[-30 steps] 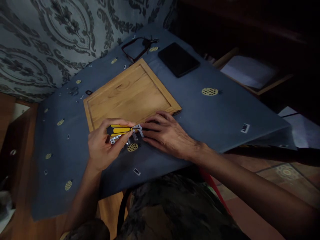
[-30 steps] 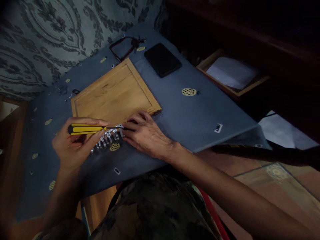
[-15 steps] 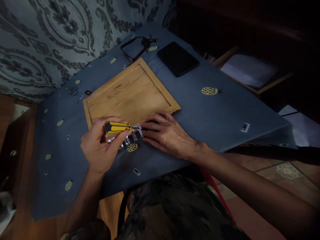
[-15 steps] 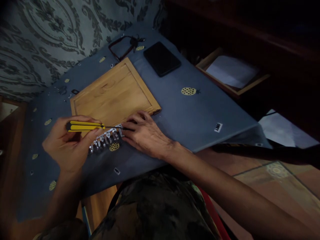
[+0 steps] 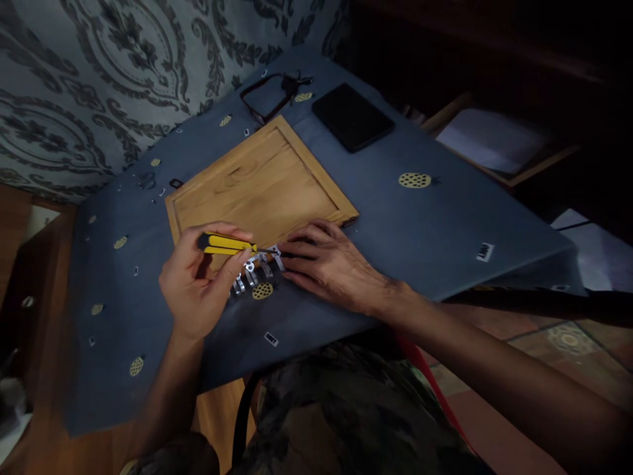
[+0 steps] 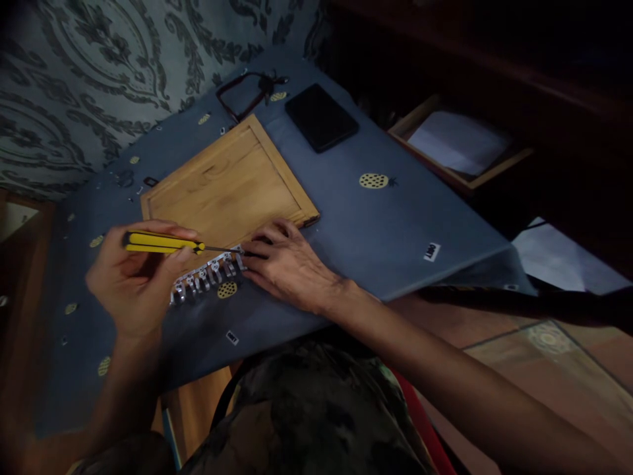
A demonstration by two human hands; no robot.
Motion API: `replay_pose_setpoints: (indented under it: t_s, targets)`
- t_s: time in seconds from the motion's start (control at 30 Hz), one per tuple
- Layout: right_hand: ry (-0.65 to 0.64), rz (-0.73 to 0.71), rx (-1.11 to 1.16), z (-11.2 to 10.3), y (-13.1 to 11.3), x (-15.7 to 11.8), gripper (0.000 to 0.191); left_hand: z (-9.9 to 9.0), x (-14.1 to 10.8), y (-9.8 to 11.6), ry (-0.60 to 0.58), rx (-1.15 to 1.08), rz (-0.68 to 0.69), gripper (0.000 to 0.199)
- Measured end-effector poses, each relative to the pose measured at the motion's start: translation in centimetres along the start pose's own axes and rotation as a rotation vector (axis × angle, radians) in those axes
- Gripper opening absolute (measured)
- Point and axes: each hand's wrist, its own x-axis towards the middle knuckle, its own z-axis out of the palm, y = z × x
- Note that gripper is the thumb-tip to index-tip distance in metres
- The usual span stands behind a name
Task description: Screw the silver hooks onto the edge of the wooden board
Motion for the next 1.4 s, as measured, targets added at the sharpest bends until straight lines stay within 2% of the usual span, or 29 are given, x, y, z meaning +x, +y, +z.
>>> replay_pose_setpoints:
  t_s: [0.07,0.13,0.33,0.77,1.1,1.4]
  targets:
    - [0.007,-0.006,-0.007,-0.03,0.0,0.02,0.024,0.19,0.02,0.18,0.082,-0.061,0.028,0.026]
    - [0.003,-0.012,-0.014,-0.06,0.01,0.03,0.024,0.23,0.06,0.37,0.114,-0.081,0.033,0.024]
    - [-0.006,-0.01,-0.021,-0.08,0.1,-0.03,0.023,0.13,-0.47,0.28,0.047,0.027,-0.015,0.026]
    - [-0.007,-0.002,-0.01,-0.07,-0.04,0.06,0.023,0.68,-0.69,-0.36,0.014,0.037,0.005,0.023]
    - [-0.01,-0.003,0.002,0.0,0.0,0.01,0.025,0.37,-0.16,-0.25,-0.058,0.055,-0.088,0.016]
    - [0.004,-0.017,-0.02,0.02,0.1,-0.01,0.024,0.05,0.05,-0.45,-0.046,0.183,-0.06,0.022]
